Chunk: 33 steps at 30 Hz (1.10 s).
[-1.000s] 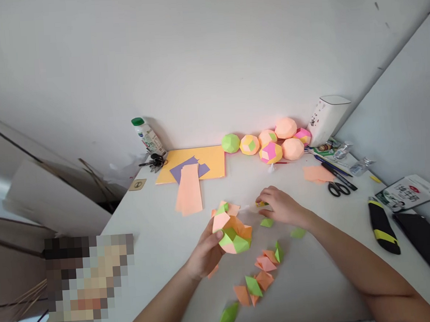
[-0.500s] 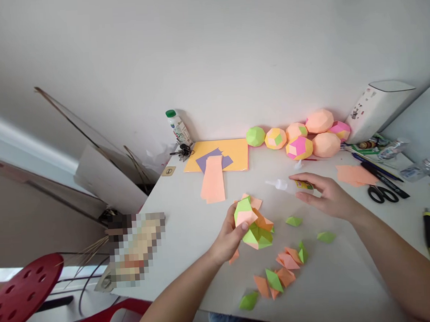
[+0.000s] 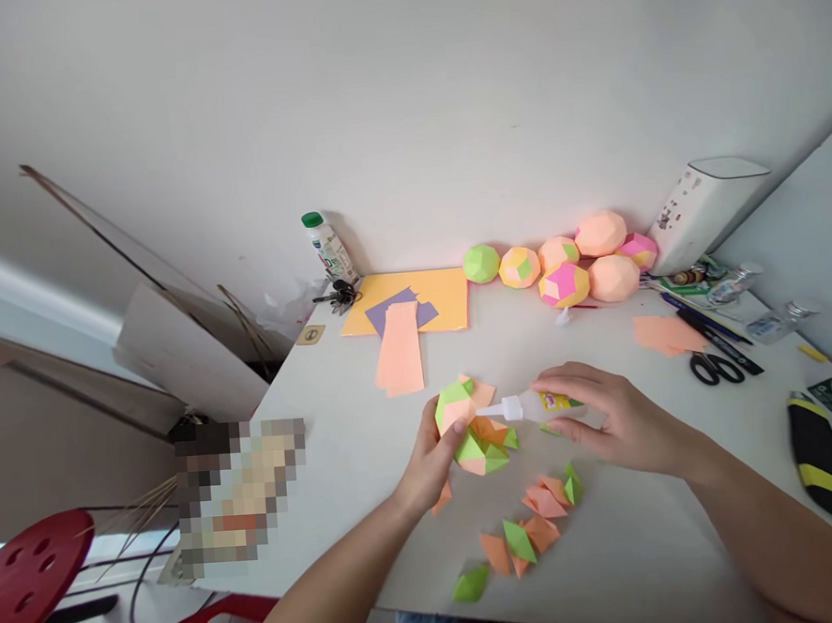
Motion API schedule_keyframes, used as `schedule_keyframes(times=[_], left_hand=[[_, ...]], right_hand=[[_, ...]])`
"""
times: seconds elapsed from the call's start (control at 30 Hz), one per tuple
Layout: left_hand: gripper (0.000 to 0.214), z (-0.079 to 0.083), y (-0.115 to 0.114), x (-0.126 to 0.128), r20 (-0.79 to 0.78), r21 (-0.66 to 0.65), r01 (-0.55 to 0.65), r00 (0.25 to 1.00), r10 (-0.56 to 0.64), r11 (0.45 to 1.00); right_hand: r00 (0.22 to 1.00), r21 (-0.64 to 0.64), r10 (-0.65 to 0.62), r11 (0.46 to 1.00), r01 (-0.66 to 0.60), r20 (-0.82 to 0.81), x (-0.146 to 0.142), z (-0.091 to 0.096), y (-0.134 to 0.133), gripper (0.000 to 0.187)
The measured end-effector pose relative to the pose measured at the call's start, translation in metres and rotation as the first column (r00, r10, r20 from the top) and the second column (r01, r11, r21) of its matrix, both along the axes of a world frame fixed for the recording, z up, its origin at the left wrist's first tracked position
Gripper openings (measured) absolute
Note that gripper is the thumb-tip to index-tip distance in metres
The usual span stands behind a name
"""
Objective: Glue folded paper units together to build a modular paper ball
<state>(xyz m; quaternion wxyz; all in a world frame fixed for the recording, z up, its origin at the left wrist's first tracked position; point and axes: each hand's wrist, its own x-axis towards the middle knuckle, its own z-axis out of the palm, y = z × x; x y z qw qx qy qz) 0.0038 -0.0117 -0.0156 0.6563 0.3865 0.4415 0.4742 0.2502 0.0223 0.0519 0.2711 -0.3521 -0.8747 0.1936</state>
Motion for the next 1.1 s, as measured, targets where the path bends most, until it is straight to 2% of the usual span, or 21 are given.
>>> schedule_keyframes(times=[0.37,0.83,1.1], left_hand=[[0.052,-0.0018,-0.0017,0.0004,0.000,0.037,0.012,1.000,-0.012,0.999],[0.051,-0.0043,-0.0018,-0.0004,0.023,0.037,0.007,1.000,-0.008,0.999],[0.054,-0.0034,-0.0025,-0.0003,0.031,0.023,0.009,0.999,-0.009,1.000]], right_hand=[[0.999,0.072,-0.022,0.997,0.020,0.025,-0.0060,0.0023,-0.0008,0.031],[0.999,0.049,0.032,0.998,-0.034,0.042,-0.0078,0.0020,-0.0039,0.031],[0.999,0.097,-0.029,0.995,0.025,0.037,-0.0068,0.0023,-0.0018,0.030]])
